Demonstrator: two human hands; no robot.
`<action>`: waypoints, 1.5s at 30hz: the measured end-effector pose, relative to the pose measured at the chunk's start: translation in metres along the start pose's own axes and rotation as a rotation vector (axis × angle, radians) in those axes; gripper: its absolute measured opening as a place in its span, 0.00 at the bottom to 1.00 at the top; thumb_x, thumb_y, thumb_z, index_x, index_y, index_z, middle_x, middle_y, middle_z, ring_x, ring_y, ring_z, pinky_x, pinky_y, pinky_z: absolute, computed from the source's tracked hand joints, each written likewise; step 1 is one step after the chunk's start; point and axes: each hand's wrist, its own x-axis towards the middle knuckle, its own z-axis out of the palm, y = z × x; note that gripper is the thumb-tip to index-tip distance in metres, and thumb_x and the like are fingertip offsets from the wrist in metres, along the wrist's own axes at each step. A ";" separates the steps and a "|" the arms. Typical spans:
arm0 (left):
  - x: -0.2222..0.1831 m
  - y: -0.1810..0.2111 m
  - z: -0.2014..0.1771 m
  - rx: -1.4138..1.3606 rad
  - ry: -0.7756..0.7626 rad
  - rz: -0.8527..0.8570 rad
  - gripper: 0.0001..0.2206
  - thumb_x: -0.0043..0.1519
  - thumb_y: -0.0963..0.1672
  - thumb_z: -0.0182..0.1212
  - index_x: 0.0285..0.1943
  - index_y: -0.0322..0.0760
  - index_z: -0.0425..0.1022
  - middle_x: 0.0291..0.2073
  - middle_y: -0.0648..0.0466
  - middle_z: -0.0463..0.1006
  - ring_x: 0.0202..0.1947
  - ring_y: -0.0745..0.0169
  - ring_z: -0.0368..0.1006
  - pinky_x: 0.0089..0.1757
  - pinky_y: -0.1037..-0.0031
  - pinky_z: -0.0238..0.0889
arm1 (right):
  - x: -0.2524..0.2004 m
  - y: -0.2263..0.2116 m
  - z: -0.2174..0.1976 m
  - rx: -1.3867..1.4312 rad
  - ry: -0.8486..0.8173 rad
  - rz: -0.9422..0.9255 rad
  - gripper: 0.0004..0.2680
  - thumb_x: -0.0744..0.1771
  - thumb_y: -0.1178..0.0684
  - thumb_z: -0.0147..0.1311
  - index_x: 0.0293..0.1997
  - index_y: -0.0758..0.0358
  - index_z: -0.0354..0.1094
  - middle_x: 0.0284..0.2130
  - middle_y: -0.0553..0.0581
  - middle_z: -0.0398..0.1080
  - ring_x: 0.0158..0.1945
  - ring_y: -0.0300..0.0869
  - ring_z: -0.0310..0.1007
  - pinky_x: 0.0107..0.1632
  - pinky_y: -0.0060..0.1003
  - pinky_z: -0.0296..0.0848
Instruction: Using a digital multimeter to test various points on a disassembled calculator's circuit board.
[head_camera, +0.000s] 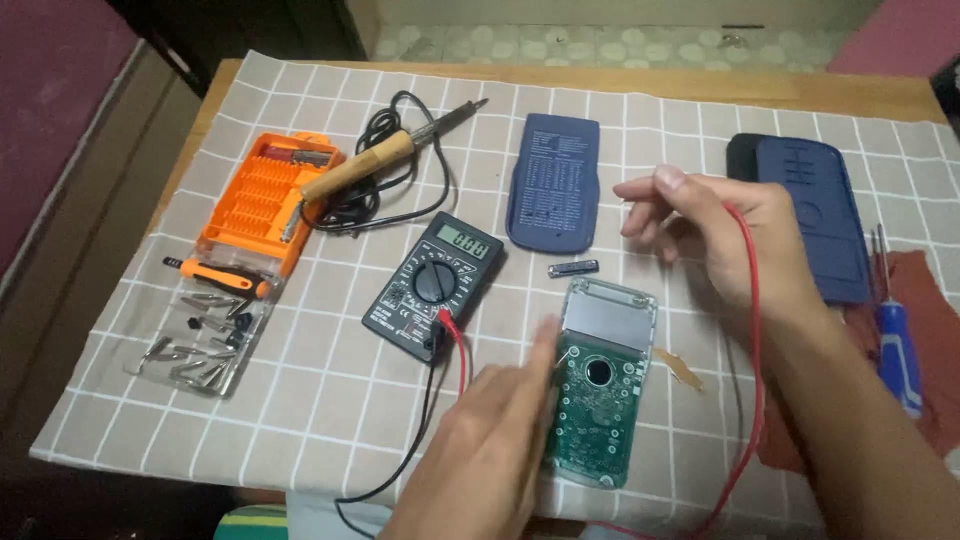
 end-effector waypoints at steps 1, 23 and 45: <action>-0.005 0.000 0.004 -0.001 -0.007 0.000 0.37 0.64 0.36 0.47 0.84 0.36 0.35 0.39 0.40 0.72 0.40 0.42 0.69 0.44 0.60 0.61 | -0.001 -0.001 0.000 0.000 0.005 0.005 0.13 0.73 0.55 0.44 0.47 0.78 0.74 0.32 0.64 0.74 0.34 0.43 0.72 0.30 0.27 0.62; -0.042 -0.003 0.021 0.186 0.596 0.255 0.09 0.63 0.38 0.62 0.51 0.30 0.79 0.36 0.52 0.81 0.30 0.61 0.76 0.40 0.76 0.72 | -0.150 -0.012 0.018 -0.391 0.203 0.258 0.07 0.61 0.59 0.63 0.38 0.66 0.83 0.30 0.57 0.89 0.27 0.38 0.88 0.35 0.27 0.85; -0.024 0.019 -0.009 -0.522 0.359 0.223 0.05 0.53 0.43 0.75 0.34 0.42 0.83 0.24 0.57 0.81 0.21 0.72 0.73 0.26 0.85 0.62 | -0.195 -0.038 0.049 -0.197 0.146 -0.076 0.06 0.61 0.59 0.63 0.38 0.65 0.81 0.30 0.58 0.88 0.32 0.37 0.90 0.37 0.24 0.84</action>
